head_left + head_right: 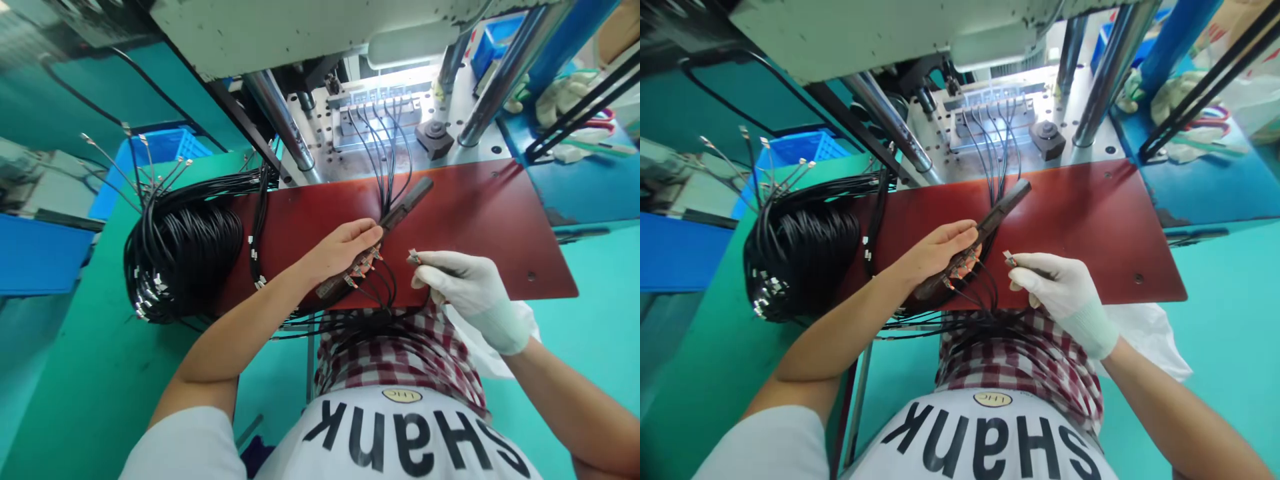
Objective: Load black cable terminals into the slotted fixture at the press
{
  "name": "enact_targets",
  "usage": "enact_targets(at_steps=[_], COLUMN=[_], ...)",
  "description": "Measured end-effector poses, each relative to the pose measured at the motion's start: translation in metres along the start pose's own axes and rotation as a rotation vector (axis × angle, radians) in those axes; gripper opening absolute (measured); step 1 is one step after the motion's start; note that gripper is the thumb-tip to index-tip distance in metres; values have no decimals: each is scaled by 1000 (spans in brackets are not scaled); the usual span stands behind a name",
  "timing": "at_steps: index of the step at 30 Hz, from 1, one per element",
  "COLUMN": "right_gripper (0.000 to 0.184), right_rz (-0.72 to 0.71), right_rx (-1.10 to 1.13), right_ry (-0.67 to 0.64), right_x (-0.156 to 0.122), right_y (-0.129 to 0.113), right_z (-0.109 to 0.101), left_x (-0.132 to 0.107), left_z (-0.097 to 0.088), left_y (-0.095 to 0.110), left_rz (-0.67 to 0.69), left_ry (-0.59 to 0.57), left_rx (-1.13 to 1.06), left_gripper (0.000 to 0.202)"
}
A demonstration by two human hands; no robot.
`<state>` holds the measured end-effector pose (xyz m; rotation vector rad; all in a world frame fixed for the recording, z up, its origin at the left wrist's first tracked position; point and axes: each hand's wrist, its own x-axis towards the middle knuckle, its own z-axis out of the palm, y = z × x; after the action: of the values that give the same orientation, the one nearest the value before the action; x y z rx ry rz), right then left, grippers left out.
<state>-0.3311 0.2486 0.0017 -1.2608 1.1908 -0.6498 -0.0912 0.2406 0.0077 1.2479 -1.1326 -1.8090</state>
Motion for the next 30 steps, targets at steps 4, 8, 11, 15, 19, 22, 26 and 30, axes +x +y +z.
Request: enact_targets(at_steps=[4,8,11,15,19,22,26,30], right_gripper=[31,25,23,27,26,24,28,31], right_rz=[-38,-119,-137,-125,-117,-100,-79,-67], right_rx=[-12,-15,-10,-14,-21,-24,-4,-8], right_ry=[-67,-100,-98,-158,-137,-150,-229,-242], right_x=[11,25,31,34,34,34,35,37], right_y=[-15,-21,-21,-21,-21,-19,-17,-20], right_z=[8,18,21,22,23,22,17,15], left_x=[4,6,6,4,1,-1,-2,-1], left_z=[1,1,1,3,7,9,10,12], left_y=[-1,-3,-5,-4,0,3,0,-6], left_rz=[12,30,32,19,110,190,101,-8], left_ry=[-60,-102,-112,-99,9,59,-11,-51], left_rx=[-34,-44,-41,-12,183,310,150,-67], left_gripper=[42,41,41,41,42,43,42,42])
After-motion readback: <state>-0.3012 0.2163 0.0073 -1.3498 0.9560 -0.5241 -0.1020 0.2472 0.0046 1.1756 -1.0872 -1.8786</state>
